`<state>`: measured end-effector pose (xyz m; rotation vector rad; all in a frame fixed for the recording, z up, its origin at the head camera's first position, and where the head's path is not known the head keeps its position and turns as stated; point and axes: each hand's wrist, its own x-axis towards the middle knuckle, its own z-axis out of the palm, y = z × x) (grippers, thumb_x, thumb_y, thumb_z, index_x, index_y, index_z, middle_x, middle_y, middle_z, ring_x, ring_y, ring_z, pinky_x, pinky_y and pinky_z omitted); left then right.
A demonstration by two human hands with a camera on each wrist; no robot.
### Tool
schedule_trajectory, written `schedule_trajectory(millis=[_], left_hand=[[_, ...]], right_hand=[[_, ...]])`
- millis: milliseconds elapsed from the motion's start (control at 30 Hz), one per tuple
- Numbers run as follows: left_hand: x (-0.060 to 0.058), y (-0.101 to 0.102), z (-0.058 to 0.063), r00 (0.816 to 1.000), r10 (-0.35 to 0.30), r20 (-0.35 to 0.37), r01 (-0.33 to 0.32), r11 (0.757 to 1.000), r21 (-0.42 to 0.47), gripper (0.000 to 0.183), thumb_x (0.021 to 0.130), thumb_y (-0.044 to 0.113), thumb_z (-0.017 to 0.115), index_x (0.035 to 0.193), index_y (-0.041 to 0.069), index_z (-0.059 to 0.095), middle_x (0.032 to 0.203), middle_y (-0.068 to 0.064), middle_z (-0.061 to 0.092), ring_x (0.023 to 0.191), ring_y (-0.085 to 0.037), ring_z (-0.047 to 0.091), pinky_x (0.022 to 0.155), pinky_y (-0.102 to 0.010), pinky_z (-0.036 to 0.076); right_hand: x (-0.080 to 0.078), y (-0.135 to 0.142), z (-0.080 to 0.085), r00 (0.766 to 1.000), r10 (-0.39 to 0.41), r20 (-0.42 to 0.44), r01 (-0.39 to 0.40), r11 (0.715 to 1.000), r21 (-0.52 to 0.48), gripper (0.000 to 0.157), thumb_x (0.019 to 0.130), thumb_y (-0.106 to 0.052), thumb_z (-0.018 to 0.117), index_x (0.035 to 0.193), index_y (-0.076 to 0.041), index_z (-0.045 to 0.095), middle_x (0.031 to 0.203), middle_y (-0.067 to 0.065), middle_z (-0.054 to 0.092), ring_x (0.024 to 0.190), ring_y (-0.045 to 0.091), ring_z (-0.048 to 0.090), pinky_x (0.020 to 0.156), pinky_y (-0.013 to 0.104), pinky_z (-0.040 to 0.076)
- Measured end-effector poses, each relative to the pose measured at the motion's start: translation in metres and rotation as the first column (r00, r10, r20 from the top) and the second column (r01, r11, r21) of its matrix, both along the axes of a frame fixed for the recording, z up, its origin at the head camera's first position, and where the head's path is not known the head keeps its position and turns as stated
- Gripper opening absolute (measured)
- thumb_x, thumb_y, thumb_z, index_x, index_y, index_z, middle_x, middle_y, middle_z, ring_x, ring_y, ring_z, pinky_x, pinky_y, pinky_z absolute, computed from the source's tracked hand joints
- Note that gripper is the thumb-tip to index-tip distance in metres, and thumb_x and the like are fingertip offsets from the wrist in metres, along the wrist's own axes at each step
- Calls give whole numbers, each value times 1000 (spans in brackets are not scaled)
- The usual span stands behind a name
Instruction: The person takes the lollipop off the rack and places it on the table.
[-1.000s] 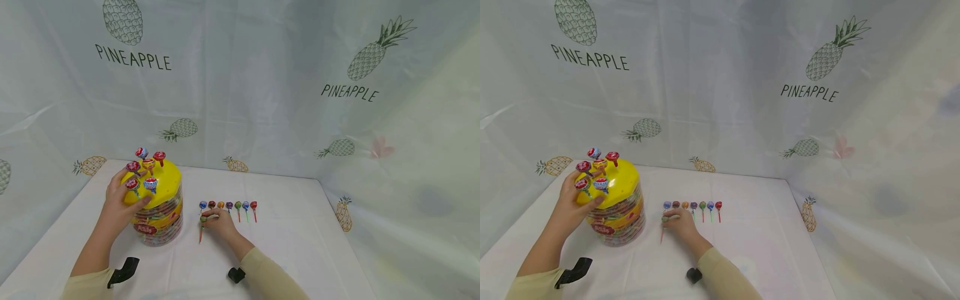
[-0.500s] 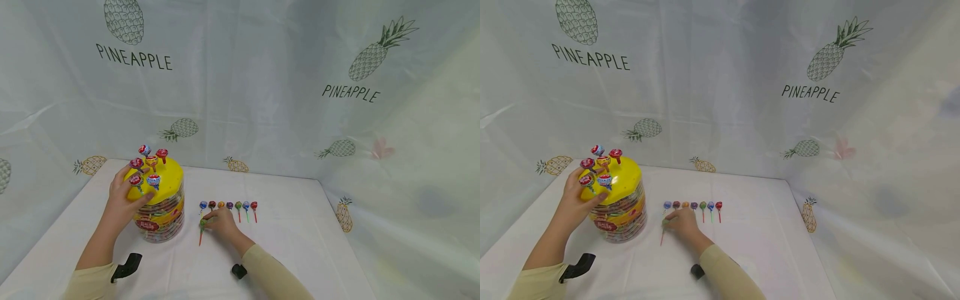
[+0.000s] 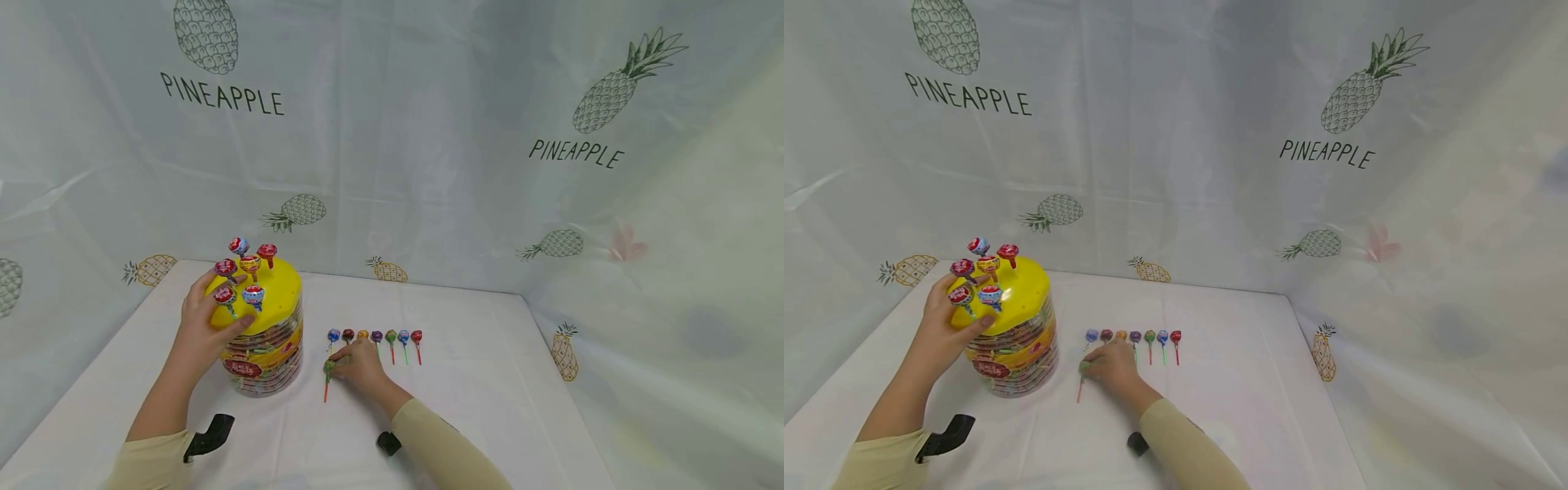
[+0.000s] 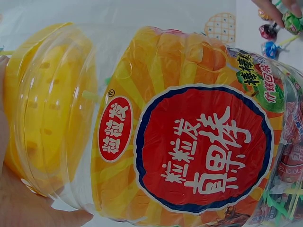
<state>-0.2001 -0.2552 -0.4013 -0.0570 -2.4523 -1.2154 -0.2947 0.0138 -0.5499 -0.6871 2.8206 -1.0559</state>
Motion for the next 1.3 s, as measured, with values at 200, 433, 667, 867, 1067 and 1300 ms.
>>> schedule_trajectory(millis=[200, 433, 667, 867, 1067, 1300], left_hand=[[0, 1, 1, 1000, -1, -4, 1, 1000, 3, 62, 91, 30, 69, 142, 3, 46, 158, -17, 9, 140, -46, 7, 93, -72, 36], [0, 2, 2, 1000, 4, 9, -4, 1000, 7, 64, 91, 30, 69, 141, -2, 45, 158, -17, 8, 141, -45, 7, 95, -71, 36], [-1, 0, 0, 1000, -2, -18, 2, 1000, 6, 60, 92, 30, 69, 141, 2, 47, 158, -16, 9, 141, -45, 7, 93, -72, 37], [-1, 0, 0, 1000, -3, -21, 3, 1000, 4, 60, 92, 30, 69, 141, 3, 47, 158, -16, 10, 141, -45, 8, 94, -72, 36], [-1, 1, 0, 1000, -2, 5, 2, 1000, 13, 64, 91, 29, 69, 141, -2, 44, 158, -17, 8, 141, -45, 6, 95, -71, 35], [1, 2, 2, 1000, -5, 2, 5, 1000, 23, 61, 91, 23, 69, 142, -1, 44, 158, -18, 8, 141, -46, 7, 96, -71, 35]], right_hand=[[2, 0, 2, 1000, 5, -18, -5, 1000, 31, 19, 71, -27, 88, 89, -24, 81, 83, -16, 66, 88, 9, 47, 85, 33, 38], [3, 0, 3, 997, 24, -70, -19, 998, 67, 20, 71, -29, 88, 89, -25, 80, 83, -19, 69, 87, 7, 45, 85, 32, 36], [3, -1, 7, 999, 25, -43, -21, 995, 94, 20, 71, -27, 87, 90, -25, 80, 84, -17, 70, 87, 9, 45, 81, 32, 35], [3, -2, 10, 1000, 17, -9, -16, 994, 107, 19, 72, -27, 87, 90, -25, 80, 85, -17, 70, 86, 9, 44, 80, 32, 33], [5, -2, 12, 1000, 20, -14, -18, 993, 119, 19, 72, -26, 87, 90, -24, 80, 88, -15, 71, 88, 9, 46, 81, 33, 33], [4, -2, 12, 1000, 16, -1, -16, 992, 127, 19, 72, -25, 87, 90, -24, 80, 89, -14, 71, 89, 11, 47, 81, 34, 33]])
